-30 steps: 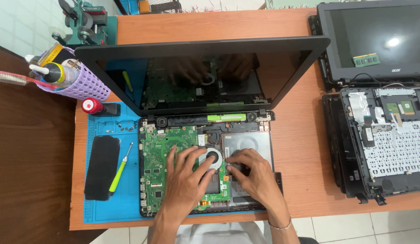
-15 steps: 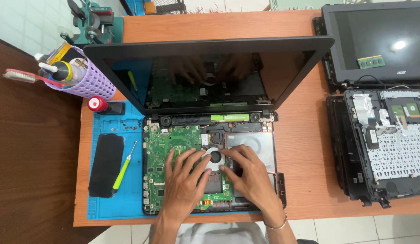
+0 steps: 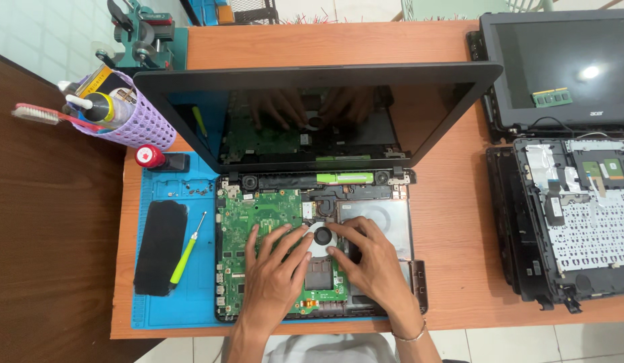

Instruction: The person installs a cooling fan into a disassembled laptop by hand and using a small screwdriver to secure it with a screw.

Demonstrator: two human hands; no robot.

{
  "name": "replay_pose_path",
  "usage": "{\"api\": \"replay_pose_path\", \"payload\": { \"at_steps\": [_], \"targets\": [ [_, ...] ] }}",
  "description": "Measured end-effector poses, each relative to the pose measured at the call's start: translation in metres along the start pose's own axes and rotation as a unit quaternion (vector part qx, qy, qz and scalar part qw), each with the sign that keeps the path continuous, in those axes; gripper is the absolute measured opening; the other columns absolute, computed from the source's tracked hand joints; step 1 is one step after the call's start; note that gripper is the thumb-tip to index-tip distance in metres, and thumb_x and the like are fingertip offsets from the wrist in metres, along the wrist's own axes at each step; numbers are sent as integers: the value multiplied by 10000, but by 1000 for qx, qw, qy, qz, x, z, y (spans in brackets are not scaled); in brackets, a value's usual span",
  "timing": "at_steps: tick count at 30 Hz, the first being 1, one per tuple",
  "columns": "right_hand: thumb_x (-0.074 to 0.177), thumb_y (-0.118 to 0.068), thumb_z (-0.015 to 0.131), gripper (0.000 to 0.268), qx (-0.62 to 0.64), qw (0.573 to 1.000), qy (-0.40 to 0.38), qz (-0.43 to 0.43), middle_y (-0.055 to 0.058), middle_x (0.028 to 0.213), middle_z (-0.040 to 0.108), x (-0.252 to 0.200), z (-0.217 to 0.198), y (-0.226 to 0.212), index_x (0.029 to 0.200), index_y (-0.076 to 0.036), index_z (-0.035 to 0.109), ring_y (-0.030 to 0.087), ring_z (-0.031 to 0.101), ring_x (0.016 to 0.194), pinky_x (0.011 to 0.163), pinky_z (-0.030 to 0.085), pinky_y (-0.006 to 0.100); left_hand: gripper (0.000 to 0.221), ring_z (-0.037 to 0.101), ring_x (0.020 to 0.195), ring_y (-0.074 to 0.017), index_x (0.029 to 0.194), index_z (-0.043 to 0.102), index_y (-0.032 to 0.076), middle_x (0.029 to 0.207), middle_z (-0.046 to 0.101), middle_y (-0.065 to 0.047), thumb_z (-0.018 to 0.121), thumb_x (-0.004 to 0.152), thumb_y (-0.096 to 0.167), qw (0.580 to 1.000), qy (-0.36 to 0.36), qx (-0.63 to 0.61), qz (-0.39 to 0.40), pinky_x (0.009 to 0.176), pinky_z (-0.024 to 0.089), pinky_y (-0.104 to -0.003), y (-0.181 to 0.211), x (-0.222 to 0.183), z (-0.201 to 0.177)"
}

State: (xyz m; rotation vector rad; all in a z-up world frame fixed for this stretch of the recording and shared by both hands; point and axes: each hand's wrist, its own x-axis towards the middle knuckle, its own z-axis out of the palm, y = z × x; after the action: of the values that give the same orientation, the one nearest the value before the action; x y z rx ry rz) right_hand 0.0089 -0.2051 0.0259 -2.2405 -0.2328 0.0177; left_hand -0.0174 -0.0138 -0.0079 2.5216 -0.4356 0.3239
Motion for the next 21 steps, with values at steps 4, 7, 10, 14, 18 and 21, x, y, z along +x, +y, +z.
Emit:
{"api": "replay_pose_path", "payload": {
  "at_steps": [4,7,10,14,18,21],
  "targets": [
    [775,-143,817,399,0,1000,1,8,83,1004,685,-1,0,-1,1167,-108,754,274,657,927,775,533,385,304,551,1262,-227,1201,722,124,1310,660,14,701,905,191,1000,2,-5,-1,1184,264,-577,0,-3,-1],
    [770,-142,818,401,-4,1000,-2,19,86,1001,682,0,-1,-3,1166,-113,754,276,657,916,769,532,385,304,538,1272,-247,1190,723,113,1304,656,-5,708,895,188,1000,4,-6,0,1180,263,-585,0,-4,-2],
    [765,-145,818,400,-7,999,-4,31,86,1002,685,1,-1,-5,1161,-125,758,274,662,905,755,533,384,310,525,1280,-266,1186,726,114,1276,644,-31,714,884,180,1000,9,-8,0,1177,264,-595,0,-4,-2],
    [771,-144,811,395,-10,999,-6,43,86,1015,685,0,0,-6,1162,-128,756,273,669,913,758,537,384,321,512,1284,-273,1190,731,128,1268,628,-51,727,872,173,1000,16,-20,-4,1170,272,-597,-1,-5,-3],
    [785,-149,808,382,-19,999,-9,41,87,1044,668,-1,1,-7,1163,-125,753,271,660,949,768,548,380,288,538,1266,-272,1158,733,126,1233,638,-62,741,873,168,998,32,-45,-9,1168,280,-590,-2,-10,-7],
    [773,-146,810,396,-29,999,10,11,84,1062,665,-3,3,-11,1164,-117,757,268,648,966,801,543,381,197,605,1166,-247,1075,728,130,1104,654,-21,746,882,161,996,83,-31,-30,1152,343,-557,-16,-17,-13]
  ]
}}
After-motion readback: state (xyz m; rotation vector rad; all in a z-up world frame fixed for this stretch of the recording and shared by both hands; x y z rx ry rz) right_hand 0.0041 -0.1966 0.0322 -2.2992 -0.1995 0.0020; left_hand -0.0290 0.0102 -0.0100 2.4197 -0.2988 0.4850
